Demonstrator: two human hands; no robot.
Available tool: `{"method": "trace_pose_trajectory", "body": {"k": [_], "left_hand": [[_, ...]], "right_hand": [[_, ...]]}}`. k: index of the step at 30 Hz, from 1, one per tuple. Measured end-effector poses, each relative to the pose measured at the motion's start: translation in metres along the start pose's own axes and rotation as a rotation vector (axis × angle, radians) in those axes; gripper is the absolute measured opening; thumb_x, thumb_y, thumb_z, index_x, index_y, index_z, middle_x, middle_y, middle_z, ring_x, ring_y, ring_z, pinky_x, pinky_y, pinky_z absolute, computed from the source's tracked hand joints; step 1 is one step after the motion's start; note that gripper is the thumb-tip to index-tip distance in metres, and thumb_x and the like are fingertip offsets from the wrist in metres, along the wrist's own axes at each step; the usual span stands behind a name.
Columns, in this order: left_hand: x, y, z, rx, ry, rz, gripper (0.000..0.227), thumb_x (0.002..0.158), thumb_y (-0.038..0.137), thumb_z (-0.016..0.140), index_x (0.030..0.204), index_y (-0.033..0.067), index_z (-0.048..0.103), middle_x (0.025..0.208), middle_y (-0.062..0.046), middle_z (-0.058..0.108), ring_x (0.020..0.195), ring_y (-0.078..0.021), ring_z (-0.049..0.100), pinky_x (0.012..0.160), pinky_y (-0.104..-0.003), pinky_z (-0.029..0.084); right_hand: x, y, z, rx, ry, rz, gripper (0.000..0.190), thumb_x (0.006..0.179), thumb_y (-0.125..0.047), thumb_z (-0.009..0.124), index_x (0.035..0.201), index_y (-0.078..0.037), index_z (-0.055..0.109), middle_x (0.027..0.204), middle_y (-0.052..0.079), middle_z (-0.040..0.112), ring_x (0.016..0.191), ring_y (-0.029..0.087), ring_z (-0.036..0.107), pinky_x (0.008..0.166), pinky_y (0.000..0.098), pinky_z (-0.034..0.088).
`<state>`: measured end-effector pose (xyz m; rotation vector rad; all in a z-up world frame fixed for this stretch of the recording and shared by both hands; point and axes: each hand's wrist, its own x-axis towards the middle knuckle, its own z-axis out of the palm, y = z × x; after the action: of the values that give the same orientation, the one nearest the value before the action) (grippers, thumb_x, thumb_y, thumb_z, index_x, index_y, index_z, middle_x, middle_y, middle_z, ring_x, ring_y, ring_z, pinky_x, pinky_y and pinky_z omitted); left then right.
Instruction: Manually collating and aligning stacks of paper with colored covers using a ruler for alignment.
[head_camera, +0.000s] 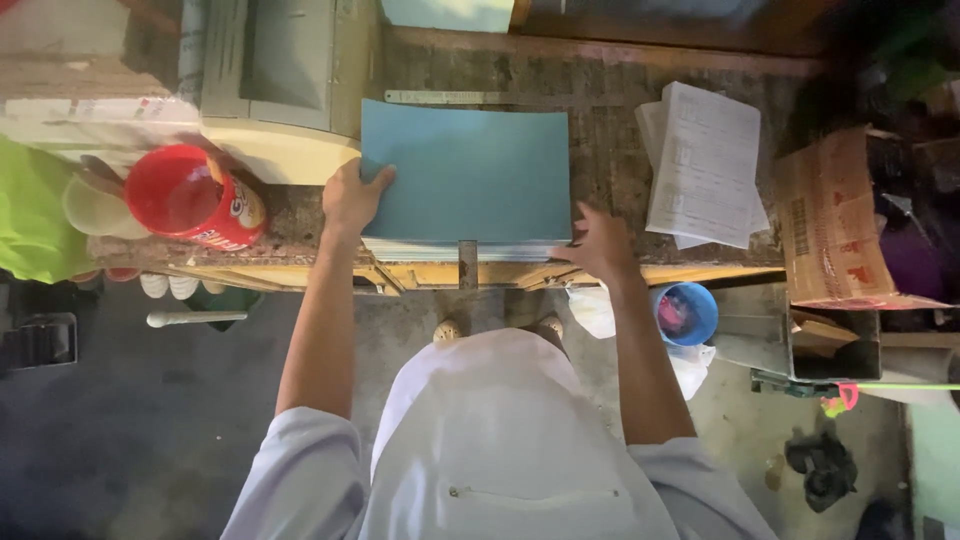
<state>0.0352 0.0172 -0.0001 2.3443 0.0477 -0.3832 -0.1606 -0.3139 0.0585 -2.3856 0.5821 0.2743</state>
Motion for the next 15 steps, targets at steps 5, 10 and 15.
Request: {"method": "trace_pose_trajectory", "body": {"k": [5, 10, 15], "left_hand": [[0.003, -0.004, 0.0, 0.028, -0.007, -0.009, 0.057, 0.1, 0.046, 0.07, 0.137, 0.0037, 0.061, 0.123, -0.022, 0.07, 0.117, -0.0397, 0.066, 0.098, -0.057, 0.054], [0.007, -0.008, 0.006, 0.106, -0.007, 0.056, 0.06, 0.101, 0.052, 0.067, 0.133, 0.0017, 0.062, 0.117, -0.023, 0.071, 0.112, -0.0398, 0.069, 0.094, -0.055, 0.056], [0.018, -0.023, 0.019, 0.22, 0.051, 0.12, 0.061, 0.104, 0.058, 0.062, 0.126, 0.0008, 0.065, 0.104, -0.02, 0.072, 0.1, -0.0319, 0.074, 0.084, -0.046, 0.06]], "right_hand": [[0.011, 0.004, 0.016, 0.015, 0.066, -0.055, 0.067, 0.069, -0.014, 0.093, 0.129, 0.0, 0.068, 0.109, 0.025, 0.074, 0.095, 0.037, 0.074, 0.084, 0.0428, 0.06], [0.014, 0.012, 0.015, 0.054, 0.048, -0.038, 0.065, 0.07, -0.016, 0.093, 0.129, -0.002, 0.069, 0.11, 0.024, 0.074, 0.097, 0.036, 0.073, 0.085, 0.0426, 0.06], [0.015, 0.019, 0.018, 0.156, 0.078, -0.08, 0.066, 0.069, -0.016, 0.095, 0.127, 0.003, 0.069, 0.109, 0.025, 0.074, 0.097, 0.038, 0.071, 0.083, 0.0422, 0.059]]}}
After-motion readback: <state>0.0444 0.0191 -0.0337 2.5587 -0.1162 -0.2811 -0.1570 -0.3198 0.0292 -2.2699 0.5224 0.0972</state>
